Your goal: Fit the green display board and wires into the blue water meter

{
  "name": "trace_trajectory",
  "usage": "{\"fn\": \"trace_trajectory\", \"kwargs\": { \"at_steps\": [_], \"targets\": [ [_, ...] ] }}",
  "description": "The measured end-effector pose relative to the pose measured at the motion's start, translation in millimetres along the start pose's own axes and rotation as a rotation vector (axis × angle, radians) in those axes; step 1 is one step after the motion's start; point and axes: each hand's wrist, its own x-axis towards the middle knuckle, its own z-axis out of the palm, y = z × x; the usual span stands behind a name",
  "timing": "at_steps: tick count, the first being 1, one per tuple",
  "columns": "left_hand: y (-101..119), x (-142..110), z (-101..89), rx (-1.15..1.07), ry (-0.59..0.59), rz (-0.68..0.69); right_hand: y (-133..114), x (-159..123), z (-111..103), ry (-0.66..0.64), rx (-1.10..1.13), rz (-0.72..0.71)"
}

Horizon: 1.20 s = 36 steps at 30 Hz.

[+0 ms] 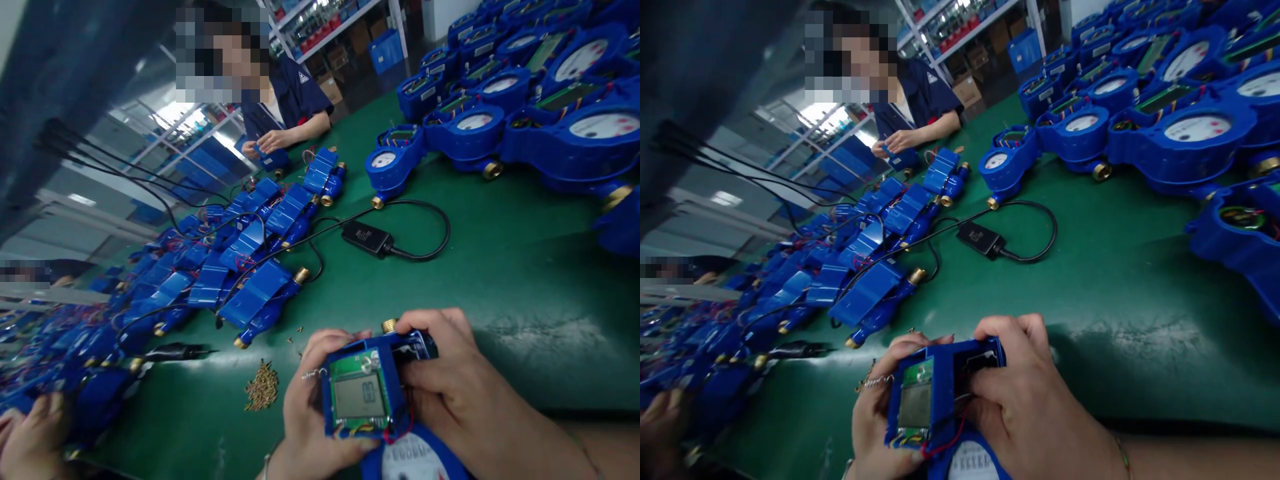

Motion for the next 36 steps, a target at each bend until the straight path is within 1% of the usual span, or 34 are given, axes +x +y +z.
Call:
{"fn": "trace_trajectory", "kwargs": {
  "at_steps": [3,5,8,10,14,17,22,24,27,29,30,33,35,36],
  "targets": [
    [-0.4,-1.8,2.0,-0.043,0.023,-0.015,-1.2,-1.6,-0.8,0.002,0.017,0.018],
    [-2.3,-4.1,1.8,0.014,0.032,0.004,-2.3,-2.5,-1.1,0.007,0.041,0.03],
    [-3.7,-5.7,1.1,0.126,0.009,0.027,-3.1,-3.0,-0.1,0.017,0.061,0.02],
    [-2.8,-5.9,2.3,0.104,0.002,0.003,-2.5,-2.6,1.1,0.026,0.064,0.011],
    [1.1,-8.5,7.7,-0.034,-0.013,-0.072,-0.6,-0.9,1.5,0.033,0.073,0.032],
    [3.2,-11.4,10.6,-0.053,0.007,-0.118,0.4,0.7,-2.2,0.014,0.07,0.06],
    [3.2,-12.1,12.7,0.032,0.059,-0.105,2.9,5.7,-11.1,-0.099,0.011,0.093],
    [1.8,-12.0,13.4,0.023,0.055,-0.107,3.2,5.9,-13.4,-0.103,-0.005,0.124],
    [-1.6,-12.6,14.4,0.007,0.042,-0.104,2.0,-1.4,-16.8,-0.06,-0.045,0.127],
    [-3.8,-13.7,15.2,0.014,0.047,-0.093,-0.1,-11.1,-19.5,0.011,-0.128,0.083],
    [-4.7,-14.4,15.7,0.018,0.049,-0.086,-1.3,-16.3,-20.8,0.054,-0.186,0.037],
    [-5.4,-16.6,17.4,0.019,0.046,-0.056,-4.8,-28.4,-22.7,0.144,-0.324,-0.163],
    [-4.4,-17.5,18.7,0.031,0.048,-0.038,-6.6,-30.9,-21.0,0.169,-0.341,-0.23],
    [-3.6,-17.7,19.2,0.039,0.052,-0.032,-7.3,-30.5,-19.3,0.181,-0.331,-0.236]
  ]
}}
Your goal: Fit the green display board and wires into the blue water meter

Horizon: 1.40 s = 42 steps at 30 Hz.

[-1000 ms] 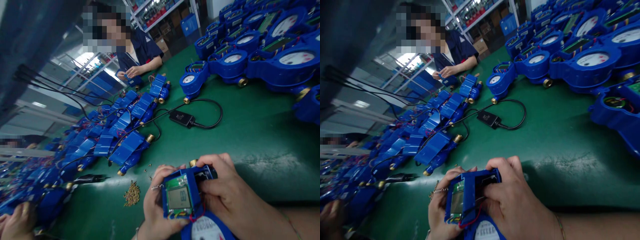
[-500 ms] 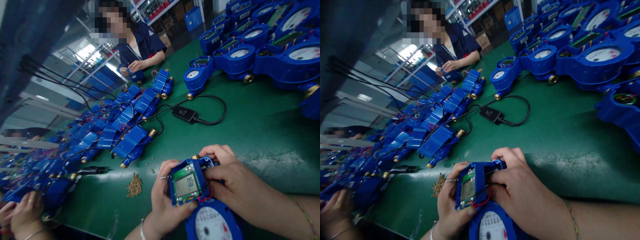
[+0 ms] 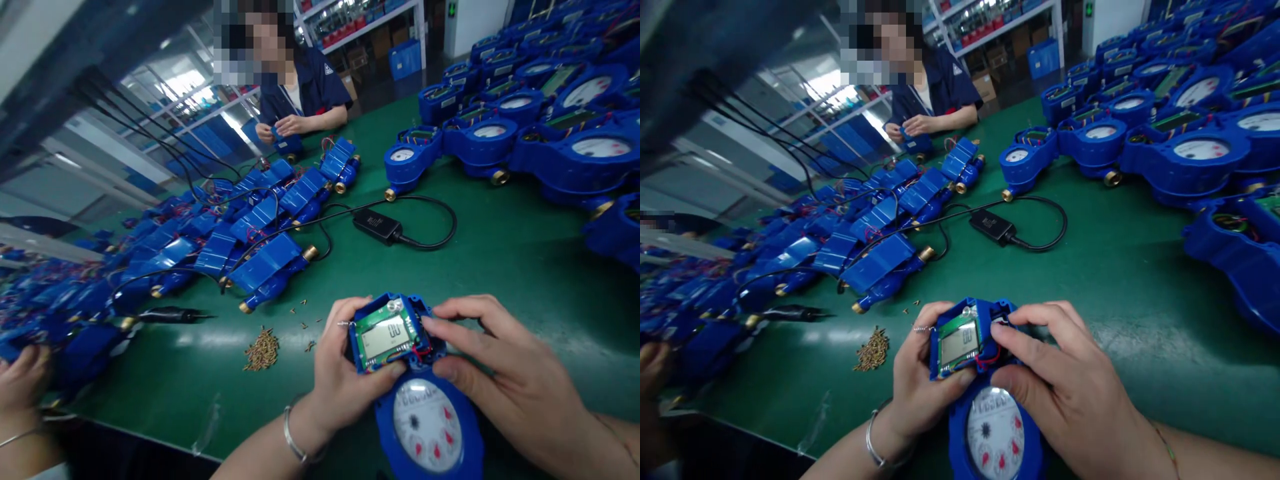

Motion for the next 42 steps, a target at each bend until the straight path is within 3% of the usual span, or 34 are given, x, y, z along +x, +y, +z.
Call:
{"fn": "trace_trajectory", "kwargs": {
  "at_steps": [5,17,22,29,33,36,42],
  "targets": [
    [5.0,0.3,1.3,0.039,-0.001,0.005,-3.9,4.1,9.2,0.071,0.035,0.029],
    [7.0,-1.3,3.2,0.045,0.021,0.028,-1.8,0.4,6.7,0.046,-0.062,-0.092],
    [6.9,-3.1,4.4,0.056,0.039,0.037,0.6,-5.3,12.6,0.136,0.192,-0.027],
    [7.8,-1.3,5.3,0.044,0.039,0.04,3.4,-9.5,15.0,0.091,0.258,0.04],
    [8.1,-2.4,5.5,0.062,0.044,0.055,8.7,-7.2,13.5,0.04,0.17,0.124],
    [8.6,-2.9,5.3,0.072,0.041,0.044,8.5,-1.4,10.3,-0.005,0.094,0.059],
    [9.3,-2.9,6.0,0.1,0.052,0.06,5.4,-0.1,8.6,0.033,-0.123,-0.016]
  ]
}}
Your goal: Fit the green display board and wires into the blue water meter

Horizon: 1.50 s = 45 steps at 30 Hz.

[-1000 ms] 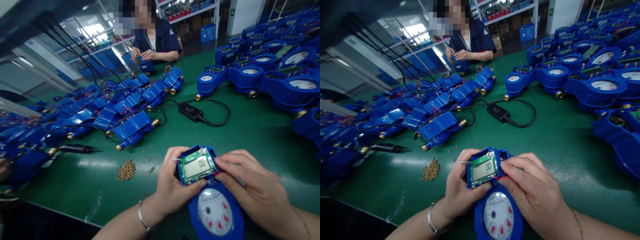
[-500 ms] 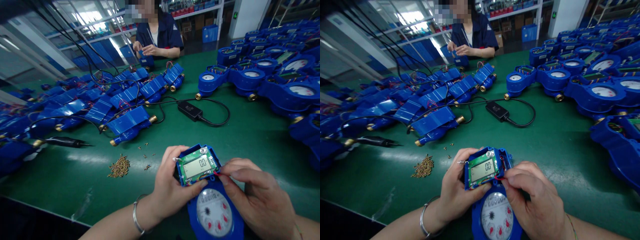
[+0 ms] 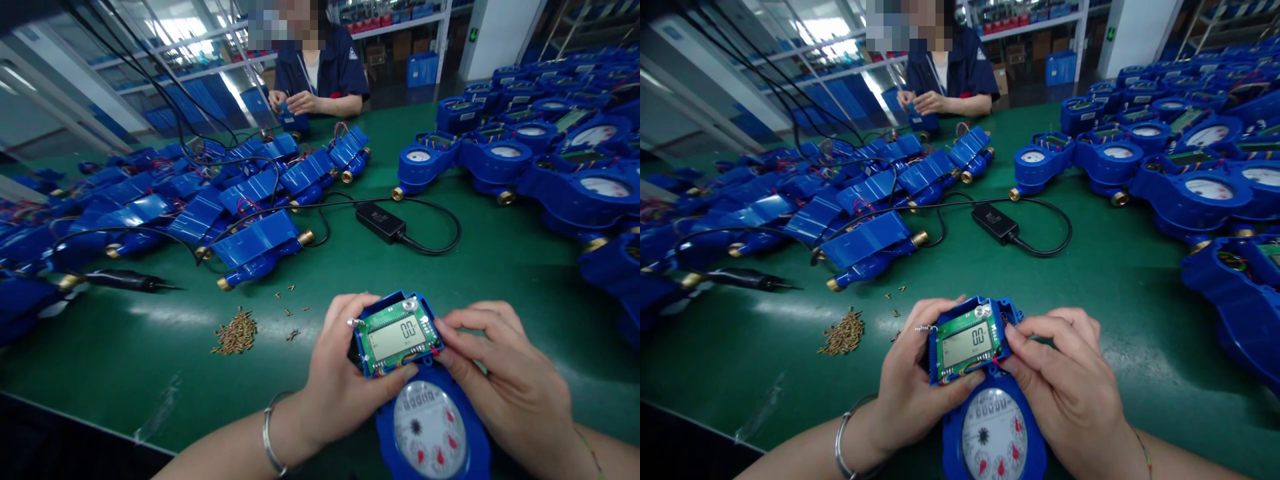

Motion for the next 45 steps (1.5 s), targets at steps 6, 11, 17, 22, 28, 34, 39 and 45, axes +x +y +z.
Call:
{"fn": "trace_trajectory", "kwargs": {
  "at_steps": [6,11,17,22,28,34,39,45],
  "targets": [
    [-0.6,0.1,-0.1,0.026,-0.007,0.021,-1.5,0.2,-1.8,-0.001,-0.119,-0.001],
    [1.3,2.0,-0.5,0.077,-0.028,0.022,0.1,1.7,-3.8,-0.042,-0.117,-0.007],
    [3.3,3.1,-0.9,0.076,-0.034,0.003,-0.1,1.8,-7.8,-0.165,-0.101,0.036],
    [2.4,3.3,-1.3,0.066,-0.04,0.017,-0.8,6.5,-16.5,-0.289,0.131,0.145],
    [3.3,3.6,-1.6,0.067,-0.044,0.028,9.3,12.1,-15.3,-0.28,0.415,0.438],
    [2.0,2.7,-0.6,0.056,-0.046,0.028,9.5,13.7,-7.9,-0.264,0.738,0.634],
    [1.5,3.3,-0.3,0.058,-0.042,0.028,6.9,16.8,-8.1,-0.262,0.867,0.69],
    [1.0,2.3,-0.2,0.059,-0.047,0.014,8.5,3.0,-1.3,-0.181,0.788,0.67]
  ]
}}
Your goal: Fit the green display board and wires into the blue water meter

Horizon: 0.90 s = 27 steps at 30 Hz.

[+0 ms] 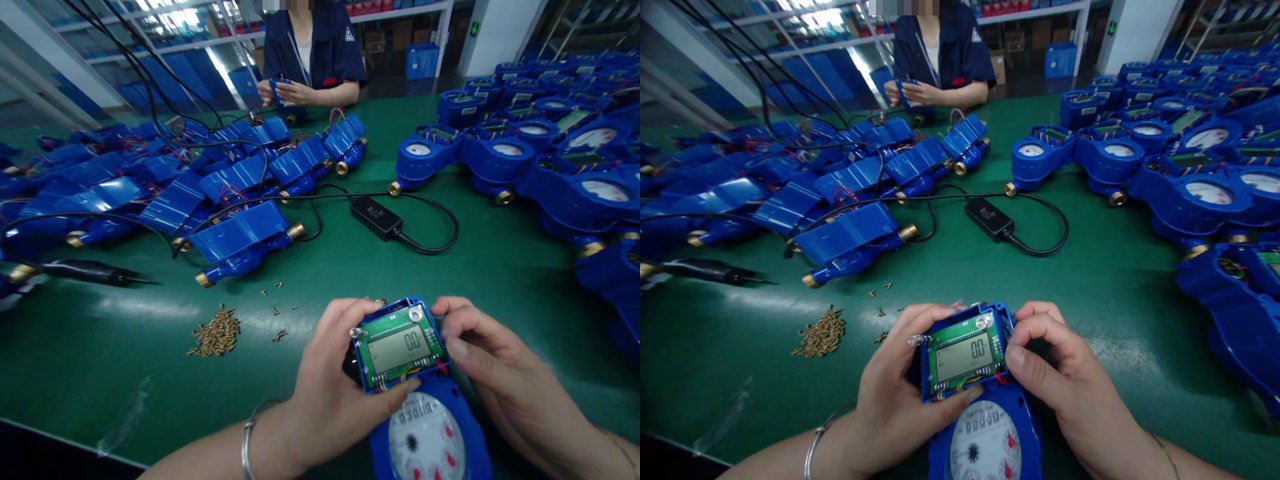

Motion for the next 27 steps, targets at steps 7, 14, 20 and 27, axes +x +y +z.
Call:
{"fn": "trace_trajectory", "kwargs": {
  "at_steps": [7,14,20,27],
  "targets": [
    [1.0,0.0,-1.5,-0.012,-0.004,-0.007,9.7,-12.0,-4.9,0.132,-0.586,-0.441],
    [2.0,-0.2,-2.2,-0.013,0.003,-0.004,7.9,-4.4,-3.3,0.183,-0.737,-0.536],
    [4.7,2.1,-2.0,0.005,-0.006,-0.024,4.4,-1.1,-5.4,0.173,-0.755,-0.56],
    [5.6,2.4,-2.7,0.008,-0.015,-0.019,-2.0,-1.1,-10.3,0.122,-0.814,-0.633]
  ]
}}
